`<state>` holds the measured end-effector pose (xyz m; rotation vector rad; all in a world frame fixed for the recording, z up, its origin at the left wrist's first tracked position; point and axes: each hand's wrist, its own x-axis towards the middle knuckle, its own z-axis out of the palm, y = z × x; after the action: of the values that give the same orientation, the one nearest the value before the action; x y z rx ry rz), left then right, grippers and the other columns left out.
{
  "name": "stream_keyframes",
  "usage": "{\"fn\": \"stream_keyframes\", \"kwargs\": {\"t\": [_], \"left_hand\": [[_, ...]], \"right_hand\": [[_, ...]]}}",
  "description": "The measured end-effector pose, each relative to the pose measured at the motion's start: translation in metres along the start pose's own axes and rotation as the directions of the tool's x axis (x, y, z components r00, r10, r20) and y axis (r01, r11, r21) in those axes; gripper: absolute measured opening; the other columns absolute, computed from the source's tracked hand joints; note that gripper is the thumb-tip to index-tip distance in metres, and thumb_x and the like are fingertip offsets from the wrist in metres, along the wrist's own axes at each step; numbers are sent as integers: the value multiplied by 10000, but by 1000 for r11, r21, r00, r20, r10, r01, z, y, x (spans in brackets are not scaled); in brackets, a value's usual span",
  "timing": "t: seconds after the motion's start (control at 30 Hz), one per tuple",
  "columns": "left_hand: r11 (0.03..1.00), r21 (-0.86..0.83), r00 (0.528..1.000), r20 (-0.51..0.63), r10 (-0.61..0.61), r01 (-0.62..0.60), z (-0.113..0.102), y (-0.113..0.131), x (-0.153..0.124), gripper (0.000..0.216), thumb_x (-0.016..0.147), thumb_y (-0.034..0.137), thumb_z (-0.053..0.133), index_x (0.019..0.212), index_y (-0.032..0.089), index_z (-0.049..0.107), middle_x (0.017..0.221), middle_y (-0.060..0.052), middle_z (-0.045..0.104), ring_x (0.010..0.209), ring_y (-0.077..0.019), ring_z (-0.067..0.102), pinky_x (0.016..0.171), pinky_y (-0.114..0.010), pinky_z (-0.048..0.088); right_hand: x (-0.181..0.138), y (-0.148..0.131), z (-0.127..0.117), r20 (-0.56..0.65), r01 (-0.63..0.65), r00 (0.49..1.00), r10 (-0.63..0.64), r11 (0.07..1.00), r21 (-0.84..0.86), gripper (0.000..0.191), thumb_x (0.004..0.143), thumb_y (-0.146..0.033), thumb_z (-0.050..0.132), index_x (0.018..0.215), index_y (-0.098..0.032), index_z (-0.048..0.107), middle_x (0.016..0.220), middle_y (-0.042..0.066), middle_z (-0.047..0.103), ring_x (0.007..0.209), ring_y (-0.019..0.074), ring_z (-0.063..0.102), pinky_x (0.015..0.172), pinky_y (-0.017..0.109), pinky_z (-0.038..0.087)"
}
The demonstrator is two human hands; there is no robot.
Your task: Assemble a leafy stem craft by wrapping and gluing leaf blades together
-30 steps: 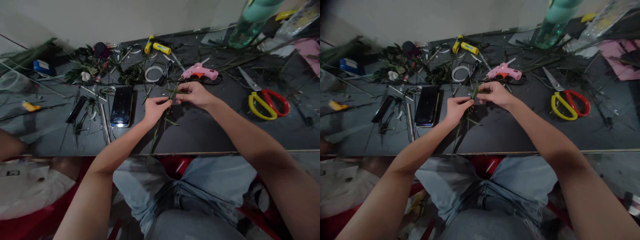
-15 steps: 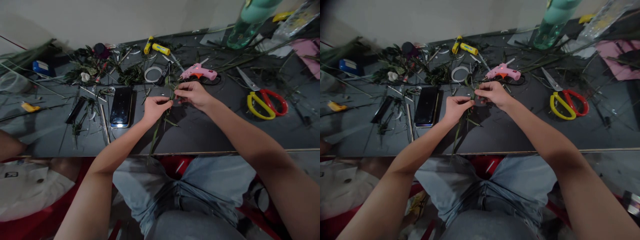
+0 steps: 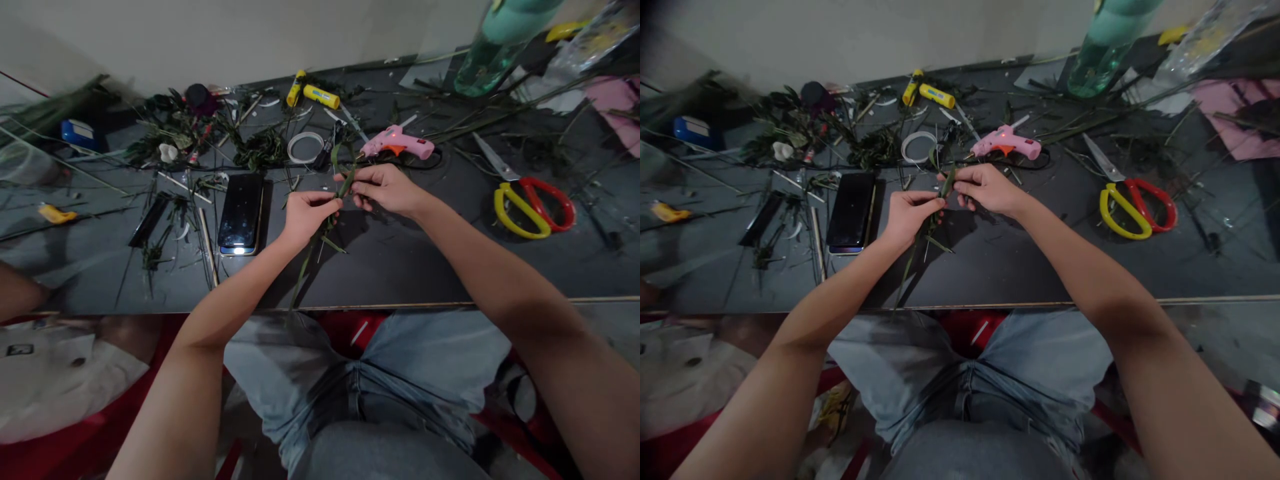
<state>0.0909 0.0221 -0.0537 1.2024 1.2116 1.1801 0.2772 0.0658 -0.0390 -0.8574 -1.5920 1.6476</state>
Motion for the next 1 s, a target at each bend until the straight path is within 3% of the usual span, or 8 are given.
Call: {"fn": "stream_keyframes", "kwargs": {"t": [0.13,0.23,0.33,0.43,0.6,0.77,0.87,1.0], "left_hand": [[1000,10,1000,15,2,-2,1,2,-2,115,629,269,798,696,176,805,554,24,676,476,-70,562,482,-206,467],[999,32,998,38,41,-42,0,1,-3,113,647,279,791,698,180,808,558,21,678,481,-65,555,485,-201,459],[996,38,996,51,77,-79,-2,-1,-2,111,670,290,773,686,184,804,576,15,686,505,-72,569,512,-209,480],[994,49,994,46,97,-99,-3,-2,0,112,683,290,764,690,185,803,584,13,688,514,-76,572,518,-211,480],[988,110,994,27,110,-112,-3,-3,0,124,690,290,755,637,179,774,546,18,648,512,-76,556,503,-206,436],[983,145,994,26,107,-110,-3,-2,0,173,699,340,748,641,178,762,574,5,668,523,-92,574,519,-228,459],[982,156,995,6,103,-103,-3,-2,-1,157,689,331,762,649,179,770,572,3,673,520,-95,572,516,-228,458],[985,155,997,4,78,-78,-3,-2,-1,135,693,307,765,655,179,781,563,7,667,514,-92,565,506,-222,458]], "right_hand": [[1,1,2,-65,-51,996,59,992,118,122,962,-83,588,958,-186,523,685,-42,616,416,28,446,383,141,304],[-1,-1,4,69,-128,990,119,981,147,138,980,-62,513,899,-172,496,649,-27,628,363,15,377,365,145,262],[-2,-3,6,135,-150,982,132,980,134,105,960,-103,547,864,-145,542,651,1,643,377,34,436,350,161,269],[-4,-4,7,63,-113,992,108,991,78,168,901,-237,685,806,-134,594,690,27,661,471,64,527,363,169,327],[-4,1,4,-5,-7,1000,6,986,-165,363,606,-361,952,775,-169,694,745,23,684,641,120,571,464,204,423],[-2,5,4,-58,41,997,-53,981,-188,229,659,-220,907,720,-180,690,723,10,663,694,135,585,691,271,513],[-2,1,6,-72,-10,997,3,996,-90,161,722,-163,842,767,-179,688,752,17,677,677,131,594,621,257,501],[-2,-6,5,-204,-33,978,34,999,9,116,759,-147,803,765,-183,693,733,14,671,639,120,597,571,240,506]]}}
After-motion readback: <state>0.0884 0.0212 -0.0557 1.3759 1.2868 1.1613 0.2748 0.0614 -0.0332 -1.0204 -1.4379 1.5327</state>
